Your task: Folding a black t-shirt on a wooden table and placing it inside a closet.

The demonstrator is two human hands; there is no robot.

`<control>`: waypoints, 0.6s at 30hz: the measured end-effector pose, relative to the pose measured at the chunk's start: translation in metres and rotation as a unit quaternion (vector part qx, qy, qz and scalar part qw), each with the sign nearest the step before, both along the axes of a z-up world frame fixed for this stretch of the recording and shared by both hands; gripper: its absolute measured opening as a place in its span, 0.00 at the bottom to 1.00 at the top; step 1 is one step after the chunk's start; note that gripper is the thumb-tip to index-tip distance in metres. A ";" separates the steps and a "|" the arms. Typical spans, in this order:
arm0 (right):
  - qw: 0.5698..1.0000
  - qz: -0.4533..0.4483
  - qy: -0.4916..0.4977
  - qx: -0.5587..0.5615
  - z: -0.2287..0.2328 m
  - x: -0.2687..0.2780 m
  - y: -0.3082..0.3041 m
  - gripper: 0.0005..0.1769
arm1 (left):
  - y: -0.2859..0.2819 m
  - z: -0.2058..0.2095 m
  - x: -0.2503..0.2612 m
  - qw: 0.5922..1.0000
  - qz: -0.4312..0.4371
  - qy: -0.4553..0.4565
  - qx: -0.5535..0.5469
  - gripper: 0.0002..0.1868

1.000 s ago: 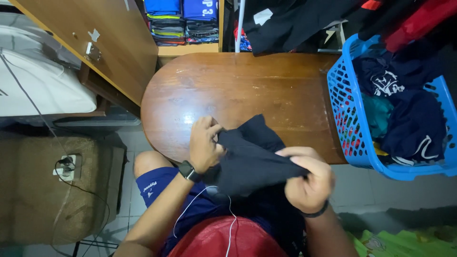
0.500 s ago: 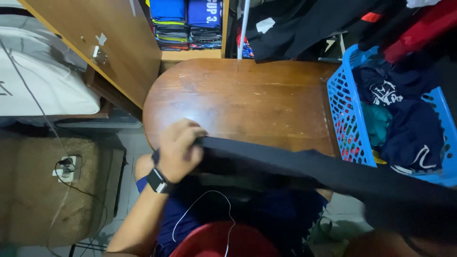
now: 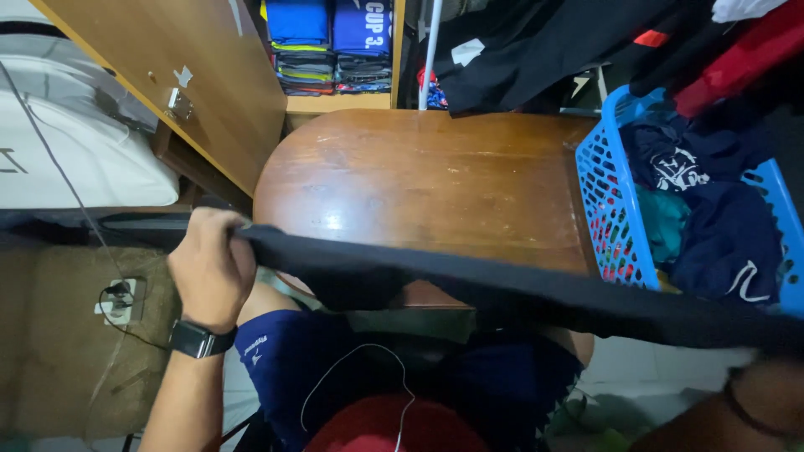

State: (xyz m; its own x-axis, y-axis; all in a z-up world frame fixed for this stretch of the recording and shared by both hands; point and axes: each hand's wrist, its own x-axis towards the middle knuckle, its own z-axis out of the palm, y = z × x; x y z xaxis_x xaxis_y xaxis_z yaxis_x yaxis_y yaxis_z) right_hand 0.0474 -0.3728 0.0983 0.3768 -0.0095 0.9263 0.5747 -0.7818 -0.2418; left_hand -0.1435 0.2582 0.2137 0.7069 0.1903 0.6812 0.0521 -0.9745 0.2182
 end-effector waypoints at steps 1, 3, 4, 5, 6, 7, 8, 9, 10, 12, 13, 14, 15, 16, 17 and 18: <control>1.000 -0.004 0.004 -0.004 -0.003 -0.004 -0.005 0.07 | 0.011 -0.010 -0.016 1.000 0.001 0.002 0.000 0.10; 1.000 -0.015 0.010 -0.011 -0.007 -0.013 -0.016 0.08 | 0.034 -0.030 -0.046 0.986 -0.007 0.010 0.168 0.20; 1.000 -0.021 0.013 -0.015 -0.015 -0.014 -0.021 0.08 | 0.027 -0.006 -0.052 0.986 -0.008 0.011 0.169 0.20; 0.999 -0.028 0.014 -0.018 -0.022 -0.014 -0.027 0.09 | 0.021 0.018 -0.056 0.969 -0.096 -0.033 0.226 0.13; 0.999 -0.036 0.015 -0.022 -0.028 -0.014 -0.034 0.09 | 0.014 0.042 -0.059 0.939 -0.182 -0.078 0.280 0.28; 0.999 -0.044 0.017 -0.025 -0.036 -0.013 -0.039 0.10 | 0.021 0.038 -0.071 0.939 -0.185 -0.079 0.280 0.28; 0.998 -0.052 0.019 -0.029 -0.044 -0.012 -0.045 0.10 | 0.028 0.033 -0.082 0.918 -0.242 -0.098 0.298 0.17; 0.997 -0.061 0.020 -0.031 -0.052 -0.010 -0.049 0.11 | 0.036 0.029 -0.092 0.894 -0.298 -0.117 0.314 0.09; 0.997 -0.069 0.022 -0.033 -0.060 -0.008 -0.053 0.11 | 0.022 0.038 -0.102 0.892 -0.301 -0.119 0.315 0.09; 0.995 -0.086 0.026 -0.038 -0.075 -0.005 -0.060 0.12 | -0.007 0.057 -0.124 0.973 -0.135 0.094 0.160 0.05; 0.994 -0.093 0.027 -0.041 -0.081 -0.002 -0.062 0.13 | 0.007 0.036 -0.127 0.973 -0.137 0.093 0.161 0.05; 0.994 -0.101 0.028 -0.043 -0.087 0.000 -0.065 0.13 | 0.021 0.015 -0.131 0.980 -0.116 0.125 0.104 0.13; 0.993 -0.107 0.030 -0.044 -0.094 0.002 -0.066 0.14 | 0.035 -0.004 -0.137 0.982 -0.094 0.157 0.048 0.23; 0.992 -0.113 0.031 -0.045 -0.099 0.003 -0.065 0.14 | 0.046 -0.022 -0.125 0.982 -0.095 0.156 0.050 0.23; 0.991 -0.119 0.030 -0.046 -0.102 0.007 -0.064 0.15 | 0.057 -0.040 -0.111 0.978 -0.091 0.187 0.006 0.18; 0.991 -0.125 0.028 -0.047 -0.102 0.012 -0.064 0.15 | 0.068 -0.057 -0.097 0.972 -0.086 0.217 -0.040 0.20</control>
State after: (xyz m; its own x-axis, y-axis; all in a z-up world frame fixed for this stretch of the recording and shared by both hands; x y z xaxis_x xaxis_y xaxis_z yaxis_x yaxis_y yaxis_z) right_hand 0.0593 -0.4365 -0.0035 0.4249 -0.0250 0.9049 0.3471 -0.9187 -0.1883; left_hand -0.2407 0.3261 0.1572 0.9504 0.0834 0.2996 -0.0063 -0.9580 0.2867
